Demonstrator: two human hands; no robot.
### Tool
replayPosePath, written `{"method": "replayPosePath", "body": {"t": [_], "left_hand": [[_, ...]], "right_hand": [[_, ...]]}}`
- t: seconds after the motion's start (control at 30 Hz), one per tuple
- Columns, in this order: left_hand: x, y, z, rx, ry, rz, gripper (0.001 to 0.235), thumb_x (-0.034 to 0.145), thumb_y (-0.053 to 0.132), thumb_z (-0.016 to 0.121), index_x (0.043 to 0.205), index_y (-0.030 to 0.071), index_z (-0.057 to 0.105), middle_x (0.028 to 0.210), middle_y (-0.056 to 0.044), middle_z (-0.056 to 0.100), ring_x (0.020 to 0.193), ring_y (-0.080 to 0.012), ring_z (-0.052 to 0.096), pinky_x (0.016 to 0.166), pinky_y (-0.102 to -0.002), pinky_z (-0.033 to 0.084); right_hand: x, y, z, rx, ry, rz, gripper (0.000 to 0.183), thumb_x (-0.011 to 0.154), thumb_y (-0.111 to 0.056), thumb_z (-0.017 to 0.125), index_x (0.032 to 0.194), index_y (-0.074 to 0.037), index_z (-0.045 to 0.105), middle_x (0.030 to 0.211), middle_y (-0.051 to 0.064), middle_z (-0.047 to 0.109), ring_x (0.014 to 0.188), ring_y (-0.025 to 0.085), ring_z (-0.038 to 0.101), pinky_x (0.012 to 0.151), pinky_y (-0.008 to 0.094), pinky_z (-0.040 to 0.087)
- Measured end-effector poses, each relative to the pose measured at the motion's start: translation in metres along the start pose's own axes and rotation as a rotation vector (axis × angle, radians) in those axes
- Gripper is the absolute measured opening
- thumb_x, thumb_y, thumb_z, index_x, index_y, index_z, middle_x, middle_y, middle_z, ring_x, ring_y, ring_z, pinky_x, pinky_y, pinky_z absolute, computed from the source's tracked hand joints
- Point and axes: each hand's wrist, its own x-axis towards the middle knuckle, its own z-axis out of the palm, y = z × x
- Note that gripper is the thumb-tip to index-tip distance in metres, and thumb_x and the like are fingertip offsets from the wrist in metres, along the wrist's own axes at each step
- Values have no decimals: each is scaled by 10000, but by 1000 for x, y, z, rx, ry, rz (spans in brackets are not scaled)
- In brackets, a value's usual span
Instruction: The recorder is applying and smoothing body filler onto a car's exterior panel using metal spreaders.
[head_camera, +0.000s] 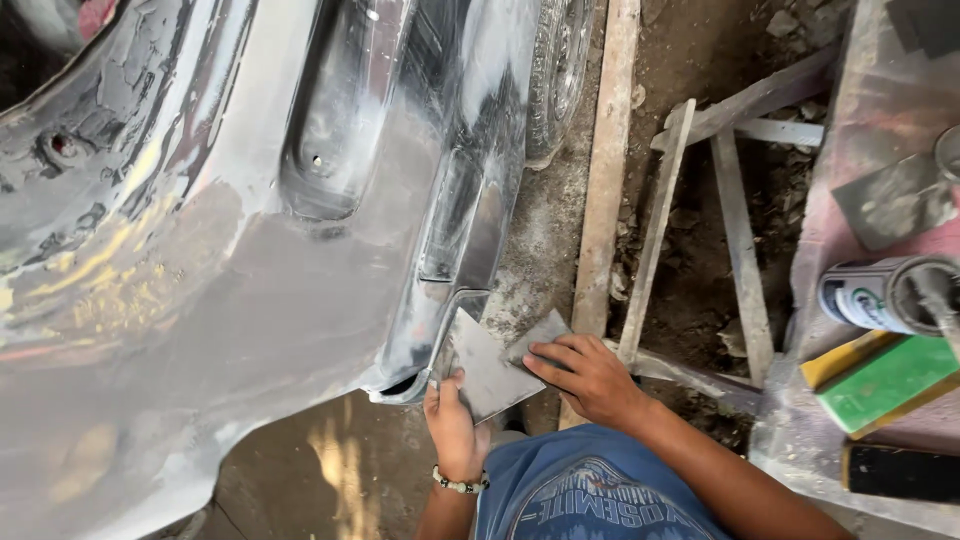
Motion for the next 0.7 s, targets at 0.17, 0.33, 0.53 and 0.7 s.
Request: {"method": "replayPosePath", "body": {"t": [0.17, 0.33, 0.53, 0.7], "left_hand": [[-8, -16, 1, -41, 105, -46, 138, 892, 88, 601, 1011, 42, 654, 956, -72, 689, 863, -227, 660, 765, -403, 564], [-11, -24, 24, -45, 75, -34, 150, 871, 84, 614, 1005, 46, 668, 966, -59, 687, 874, -215, 659, 789, -393, 561], [-11, -58, 33, -147, 2, 8, 111, 892, 66, 605, 992, 56, 651, 985, -61, 695, 905, -214, 663, 842, -390, 557], [-23, -54, 64, -137, -84, 252, 198, 948, 10, 564, 1120, 16, 662, 1078, -73, 696, 979, -168, 643, 881, -337, 523]], "right_hand": [[-15, 33, -22, -177, -16, 0, 582, 793, 1, 674, 1345, -183, 662, 1303, 38, 667, 1138, 299, 610, 914, 438, 483], [-9, 38, -62, 110, 28, 189, 451, 903, -22, 642, 1346, -101, 665, 1275, 72, 683, 1162, 278, 629, 979, 395, 495], [-25, 37, -79, 720, 138, 492, 353, 1019, -100, 564, 1324, 69, 615, 1304, 154, 673, 1204, 199, 623, 1032, 320, 474], [-63, 56, -52, 1128, 287, 709, 409, 1025, -90, 607, 1387, 99, 594, 1221, 164, 679, 1097, 207, 600, 941, 329, 471]]}}
